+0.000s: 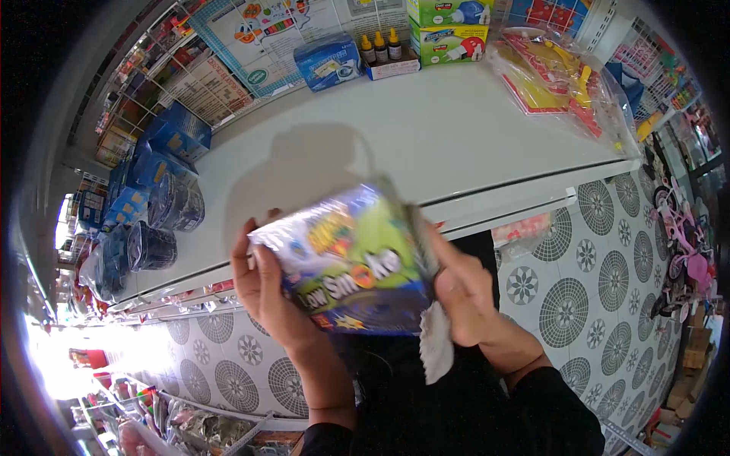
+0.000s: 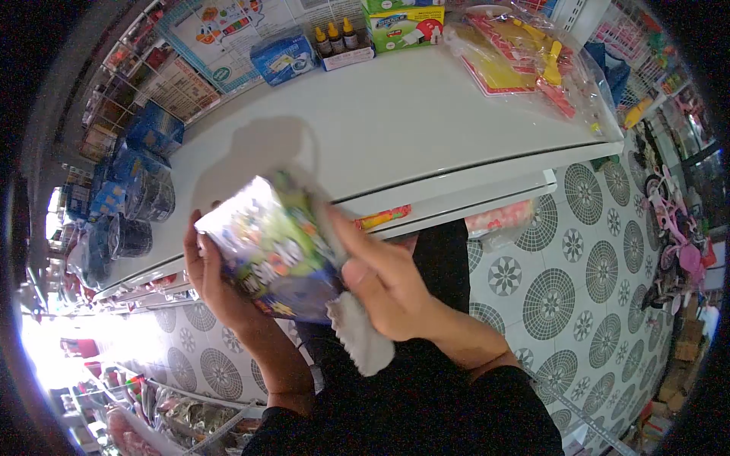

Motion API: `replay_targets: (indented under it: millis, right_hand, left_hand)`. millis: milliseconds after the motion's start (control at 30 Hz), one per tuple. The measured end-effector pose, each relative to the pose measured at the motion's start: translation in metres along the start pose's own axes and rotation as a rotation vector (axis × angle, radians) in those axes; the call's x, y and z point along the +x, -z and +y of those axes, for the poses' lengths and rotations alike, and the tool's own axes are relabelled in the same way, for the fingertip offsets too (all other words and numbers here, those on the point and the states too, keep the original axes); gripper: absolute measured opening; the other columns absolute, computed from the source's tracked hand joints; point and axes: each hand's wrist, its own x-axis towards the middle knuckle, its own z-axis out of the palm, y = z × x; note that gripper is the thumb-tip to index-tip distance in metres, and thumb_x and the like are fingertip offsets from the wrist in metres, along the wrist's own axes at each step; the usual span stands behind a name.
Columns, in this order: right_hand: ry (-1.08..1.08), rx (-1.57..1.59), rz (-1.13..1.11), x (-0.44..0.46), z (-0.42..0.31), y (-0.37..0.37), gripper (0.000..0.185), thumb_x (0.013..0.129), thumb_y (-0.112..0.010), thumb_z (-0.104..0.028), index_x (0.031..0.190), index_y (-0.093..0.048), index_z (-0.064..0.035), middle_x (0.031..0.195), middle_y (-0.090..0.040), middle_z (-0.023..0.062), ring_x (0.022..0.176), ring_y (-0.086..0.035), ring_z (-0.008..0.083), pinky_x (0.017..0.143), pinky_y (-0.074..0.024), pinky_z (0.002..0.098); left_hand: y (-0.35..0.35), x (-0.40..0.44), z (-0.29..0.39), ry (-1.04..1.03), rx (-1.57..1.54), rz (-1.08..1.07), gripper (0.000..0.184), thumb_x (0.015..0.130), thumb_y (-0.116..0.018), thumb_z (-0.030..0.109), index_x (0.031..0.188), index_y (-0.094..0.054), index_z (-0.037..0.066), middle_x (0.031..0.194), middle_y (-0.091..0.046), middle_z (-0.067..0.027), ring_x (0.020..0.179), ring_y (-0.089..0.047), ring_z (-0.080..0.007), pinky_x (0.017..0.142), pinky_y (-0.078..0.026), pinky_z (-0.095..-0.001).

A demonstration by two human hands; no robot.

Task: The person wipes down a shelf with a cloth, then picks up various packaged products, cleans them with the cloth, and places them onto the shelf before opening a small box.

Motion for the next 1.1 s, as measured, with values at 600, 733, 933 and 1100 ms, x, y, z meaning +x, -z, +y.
replay_targets:
  millis: [600,733,933,1100]
  right_hand:
    - [0.077,0.159,-0.018,0.016,0.003,0.001,0.059,0.096,-0.052,-0.024,0.141,-0.031,0.0093,0.147,-0.034,0.0232,0.135,-0.036,0.0279,0.109,-0.0286,0.0351]
    - [0.106,-0.067,-0.012,0.014,0.006,-0.004,0.064,0.093,-0.059,-0.024,0.14,-0.032,0.0098,0.148,-0.03,0.0262,0.138,-0.031,0.0326,0.111,-0.0242,0.0373]
    - [0.165,-0.111,0.074,0.0,0.019,-0.023,0.072,0.097,-0.05,-0.026,0.144,-0.012,0.0126,0.15,-0.025,0.0268,0.139,-0.027,0.0329,0.113,-0.0185,0.0393]
    - [0.085,0.058,0.256,0.021,0.001,-0.002,0.07,0.1,-0.038,-0.04,0.145,-0.015,0.0089,0.147,-0.03,0.0247,0.13,-0.039,0.0265,0.107,-0.031,0.0388]
  left_hand:
    - [0.013,-0.003,-0.015,-0.007,0.026,0.024,0.034,0.097,-0.051,0.011,0.126,-0.046,-0.005,0.112,-0.06,-0.0191,0.1,-0.061,-0.0206,0.089,-0.05,-0.0324]
    - [0.005,-0.003,-0.009,-0.012,0.064,0.217,0.034,0.098,-0.05,0.014,0.127,-0.046,-0.003,0.115,-0.059,-0.0178,0.102,-0.06,-0.0212,0.089,-0.049,-0.0334]
    - [0.009,-0.005,-0.014,0.03,-0.008,0.337,0.039,0.097,-0.051,0.022,0.127,-0.048,-0.002,0.116,-0.058,-0.013,0.101,-0.061,-0.0209,0.088,-0.05,-0.0312]
    - [0.029,-0.014,-0.005,0.299,-0.007,-0.347,0.048,0.089,-0.056,0.019,0.127,-0.045,-0.008,0.115,-0.059,-0.0154,0.099,-0.061,-0.0197,0.083,-0.05,-0.0289]
